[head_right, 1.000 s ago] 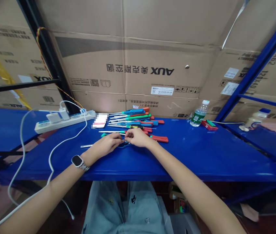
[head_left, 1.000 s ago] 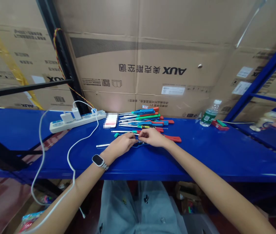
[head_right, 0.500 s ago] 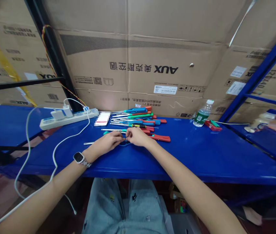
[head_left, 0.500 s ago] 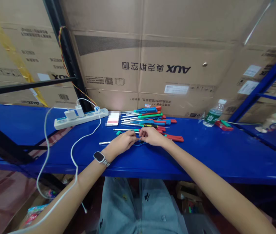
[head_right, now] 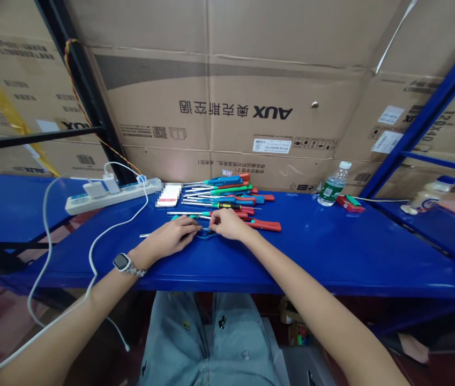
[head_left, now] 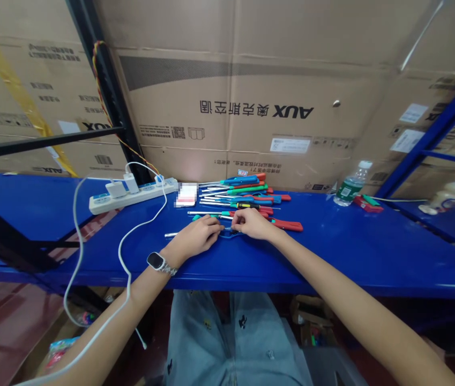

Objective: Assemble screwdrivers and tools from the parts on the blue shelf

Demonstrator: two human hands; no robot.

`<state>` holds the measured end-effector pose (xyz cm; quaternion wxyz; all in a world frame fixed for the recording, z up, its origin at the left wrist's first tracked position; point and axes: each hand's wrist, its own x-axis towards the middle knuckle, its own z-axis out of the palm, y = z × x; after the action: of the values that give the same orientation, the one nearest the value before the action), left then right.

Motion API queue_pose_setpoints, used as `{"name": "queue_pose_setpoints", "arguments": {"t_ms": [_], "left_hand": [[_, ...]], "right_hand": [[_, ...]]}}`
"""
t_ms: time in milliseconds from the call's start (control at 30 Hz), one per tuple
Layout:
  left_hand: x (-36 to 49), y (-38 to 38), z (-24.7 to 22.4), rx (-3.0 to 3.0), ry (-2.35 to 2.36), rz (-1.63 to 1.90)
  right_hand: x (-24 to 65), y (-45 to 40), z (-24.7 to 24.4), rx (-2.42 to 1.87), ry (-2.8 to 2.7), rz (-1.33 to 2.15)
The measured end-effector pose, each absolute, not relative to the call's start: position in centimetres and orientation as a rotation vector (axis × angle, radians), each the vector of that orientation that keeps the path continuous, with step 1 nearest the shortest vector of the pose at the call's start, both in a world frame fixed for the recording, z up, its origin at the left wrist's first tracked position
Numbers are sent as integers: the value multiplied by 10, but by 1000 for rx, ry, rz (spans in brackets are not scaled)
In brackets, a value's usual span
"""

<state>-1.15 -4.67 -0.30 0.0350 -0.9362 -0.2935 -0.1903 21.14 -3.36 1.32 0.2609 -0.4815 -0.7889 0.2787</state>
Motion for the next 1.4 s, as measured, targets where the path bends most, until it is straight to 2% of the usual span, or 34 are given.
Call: {"name": "queue_pose_setpoints", "arguments": {"t_ms": [333,567,733,967,1167,1400], "left_hand": [[-12,-47,-5,-2924,-1045,-648],[-11,-49,-3,-2892,-1054,-644],[-12,-48,-4,-2882,-1009,-675],[-14,-48,-3,-2873,-965,-662],[-14,-48,-5,-2881,-964,-645],[-15,-51,-2,-2858,-946,-584]], "right_hand": [[211,-32,21,-1278,-2310,696],[212,-29,27,-1144,-2652,300],[214,-30,24,-1054,-2722,166],[212,-33,34,-1116,-2701,274],[208,-22,35,-1058,-2830,212],[212,-25,30,-1096,-2702,284]]}}
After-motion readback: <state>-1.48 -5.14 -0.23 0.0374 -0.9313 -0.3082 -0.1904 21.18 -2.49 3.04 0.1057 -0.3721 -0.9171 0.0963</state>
